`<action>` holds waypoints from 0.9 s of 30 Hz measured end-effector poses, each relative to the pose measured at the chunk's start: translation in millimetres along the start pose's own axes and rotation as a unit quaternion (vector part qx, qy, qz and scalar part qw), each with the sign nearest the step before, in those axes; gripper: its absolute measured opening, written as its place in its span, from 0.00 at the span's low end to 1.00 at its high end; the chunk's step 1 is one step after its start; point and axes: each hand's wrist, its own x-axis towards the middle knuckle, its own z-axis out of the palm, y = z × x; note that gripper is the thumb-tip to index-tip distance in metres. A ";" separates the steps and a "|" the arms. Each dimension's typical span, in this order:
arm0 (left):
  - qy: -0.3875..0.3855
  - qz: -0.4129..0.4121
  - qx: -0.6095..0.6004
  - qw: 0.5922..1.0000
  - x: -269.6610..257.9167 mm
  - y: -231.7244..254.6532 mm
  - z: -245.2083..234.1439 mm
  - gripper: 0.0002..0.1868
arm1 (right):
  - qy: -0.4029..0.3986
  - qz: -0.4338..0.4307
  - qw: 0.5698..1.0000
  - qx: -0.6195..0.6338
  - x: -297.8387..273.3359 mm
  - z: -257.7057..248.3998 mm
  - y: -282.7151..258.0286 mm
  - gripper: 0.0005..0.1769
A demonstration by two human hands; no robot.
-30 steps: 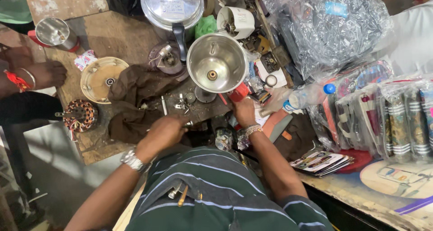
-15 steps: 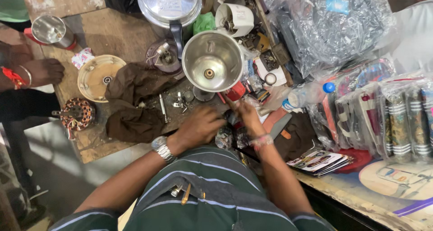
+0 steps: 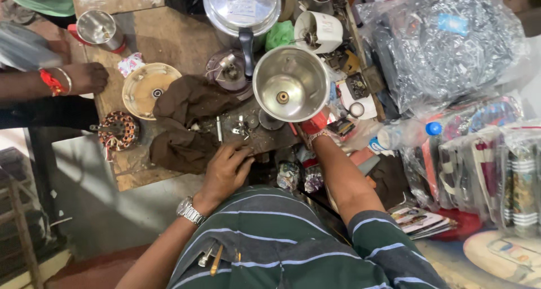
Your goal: The person repairs a blender jar by hammering a metal part onto the jar base, cleaning the components with a cloth, and reassembling the blade assembly using a tool. They handle a metal jar, a blade unit, a cloth, and small metal components on a cluttered workshop table.
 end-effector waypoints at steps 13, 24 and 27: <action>0.059 -0.017 -0.196 0.979 100.9 -45.1 82.4 0.78 | -0.022 -0.012 0.992 0.121 26.3 4.0 0.1 0.13; 0.066 -0.002 -0.229 0.971 122.9 -41.8 88.7 0.73 | 0.073 0.136 0.931 0.330 0.4 -29.7 80.2 0.08; 0.075 0.019 -0.276 0.958 139.5 -29.9 77.4 0.72 | 0.099 0.216 0.865 0.442 -5.3 -49.6 88.8 0.06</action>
